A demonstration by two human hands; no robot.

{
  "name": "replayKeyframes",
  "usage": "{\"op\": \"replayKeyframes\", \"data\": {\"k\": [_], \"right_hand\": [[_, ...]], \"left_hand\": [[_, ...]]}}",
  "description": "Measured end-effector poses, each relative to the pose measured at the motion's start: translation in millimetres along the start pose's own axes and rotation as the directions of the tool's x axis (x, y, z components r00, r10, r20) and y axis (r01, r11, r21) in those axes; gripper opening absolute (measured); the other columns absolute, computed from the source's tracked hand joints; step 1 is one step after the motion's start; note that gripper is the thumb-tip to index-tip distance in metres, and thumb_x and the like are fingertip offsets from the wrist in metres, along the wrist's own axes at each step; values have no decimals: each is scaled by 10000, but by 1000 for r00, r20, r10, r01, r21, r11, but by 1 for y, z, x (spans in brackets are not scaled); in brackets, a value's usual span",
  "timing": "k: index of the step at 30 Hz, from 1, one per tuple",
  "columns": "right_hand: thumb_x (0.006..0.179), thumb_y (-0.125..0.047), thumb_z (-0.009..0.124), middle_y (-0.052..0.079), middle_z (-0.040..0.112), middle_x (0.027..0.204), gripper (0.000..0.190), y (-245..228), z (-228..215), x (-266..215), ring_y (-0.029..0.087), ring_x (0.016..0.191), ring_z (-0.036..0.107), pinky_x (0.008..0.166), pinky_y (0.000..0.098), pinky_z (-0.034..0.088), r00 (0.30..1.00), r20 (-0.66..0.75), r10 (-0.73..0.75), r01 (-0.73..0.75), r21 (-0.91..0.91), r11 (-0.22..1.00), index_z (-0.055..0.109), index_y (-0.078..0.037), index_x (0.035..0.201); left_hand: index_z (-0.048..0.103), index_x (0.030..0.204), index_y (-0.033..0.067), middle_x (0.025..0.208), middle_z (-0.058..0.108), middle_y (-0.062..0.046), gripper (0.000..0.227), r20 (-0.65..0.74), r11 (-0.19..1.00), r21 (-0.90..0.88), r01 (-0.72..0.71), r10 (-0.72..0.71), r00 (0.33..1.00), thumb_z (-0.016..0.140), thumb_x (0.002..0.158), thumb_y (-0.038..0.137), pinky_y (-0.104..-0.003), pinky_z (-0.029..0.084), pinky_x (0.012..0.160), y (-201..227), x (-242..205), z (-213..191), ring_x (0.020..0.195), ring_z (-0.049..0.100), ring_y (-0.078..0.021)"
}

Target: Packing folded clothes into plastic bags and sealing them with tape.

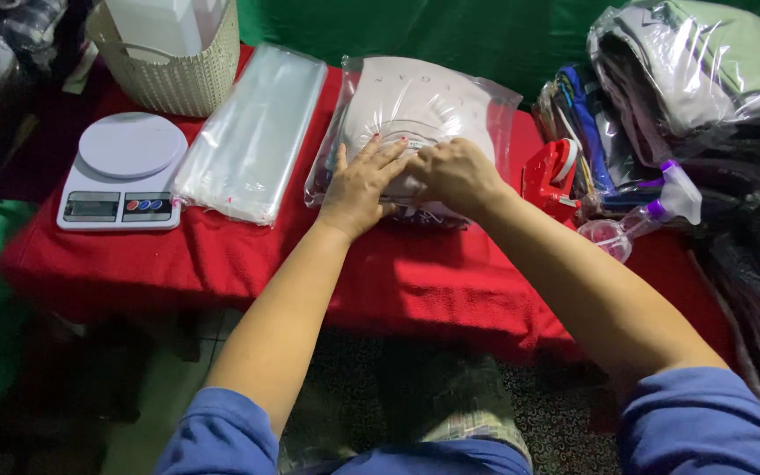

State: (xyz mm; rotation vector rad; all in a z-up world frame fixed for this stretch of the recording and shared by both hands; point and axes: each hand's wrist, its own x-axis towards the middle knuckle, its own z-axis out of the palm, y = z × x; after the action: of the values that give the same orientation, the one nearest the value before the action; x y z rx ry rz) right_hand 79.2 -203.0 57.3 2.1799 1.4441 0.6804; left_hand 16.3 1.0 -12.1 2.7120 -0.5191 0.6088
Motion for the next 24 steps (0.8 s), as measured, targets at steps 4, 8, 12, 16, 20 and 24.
{"op": "replayKeyframes", "data": {"k": [4, 8, 12, 16, 20, 24], "right_hand": [[816, -534, 733, 10, 676, 829, 363, 6, -7, -5, 270, 795, 730, 684, 422, 573, 981, -24, 191, -187, 114, 976, 626, -223, 968], [820, -488, 770, 8, 708, 863, 284, 21, 15, -7, 284, 819, 742, 689, 448, 580, 956, 34, 293, -292, 234, 927, 670, -248, 935], [858, -485, 741, 10, 698, 856, 294, 17, 22, -12, 310, 806, 737, 668, 476, 568, 938, 24, 347, -338, 297, 893, 621, -232, 947], [731, -442, 820, 8, 560, 1104, 527, -27, 2, -15, 287, 988, 637, 816, 455, 494, 899, -176, 401, -363, 213, 907, 551, -247, 1140], [651, -344, 925, 142, 320, 1610, 1010, -65, -23, -27, 429, 1479, 289, 1160, 687, 227, 860, -54, 507, -480, 251, 840, 445, -242, 1534], [685, -286, 917, 158, 346, 1596, 1114, -56, -4, -30, 421, 1447, 368, 1128, 645, 334, 867, -20, 497, -466, 316, 826, 314, -230, 1620]], "left_hand": [[475, 1488, 374, 1601, 376, 138, 863, -42, 1000, 21, -6, 7, 999, 880, 729, 305, -753, 279, 1139, 0, -1, 0, 1508, 297, -280], [461, 1491, 394, 1600, 377, 132, 896, -39, 999, 38, -18, 19, 999, 888, 704, 358, -762, 291, 1127, 0, 0, -1, 1508, 301, -285], [461, 1499, 389, 1599, 383, 135, 900, -39, 1000, 11, -13, 13, 999, 889, 707, 368, -768, 273, 1130, 6, -1, -10, 1503, 310, -290], [467, 1488, 382, 1624, 346, 145, 880, -29, 999, 45, -10, 11, 1000, 883, 714, 358, -751, 277, 1134, 3, -1, -6, 1528, 263, -262], [564, 1406, 261, 1648, 325, 97, 791, -38, 997, 70, -42, 45, 998, 898, 694, 348, -746, 300, 1129, 7, -5, -18, 1527, 252, -285], [614, 1404, 210, 1709, 167, -11, 814, -155, 966, 234, -113, 152, 976, 891, 706, 525, -732, 289, 1138, 6, -20, -45, 1558, 53, -353]]}}
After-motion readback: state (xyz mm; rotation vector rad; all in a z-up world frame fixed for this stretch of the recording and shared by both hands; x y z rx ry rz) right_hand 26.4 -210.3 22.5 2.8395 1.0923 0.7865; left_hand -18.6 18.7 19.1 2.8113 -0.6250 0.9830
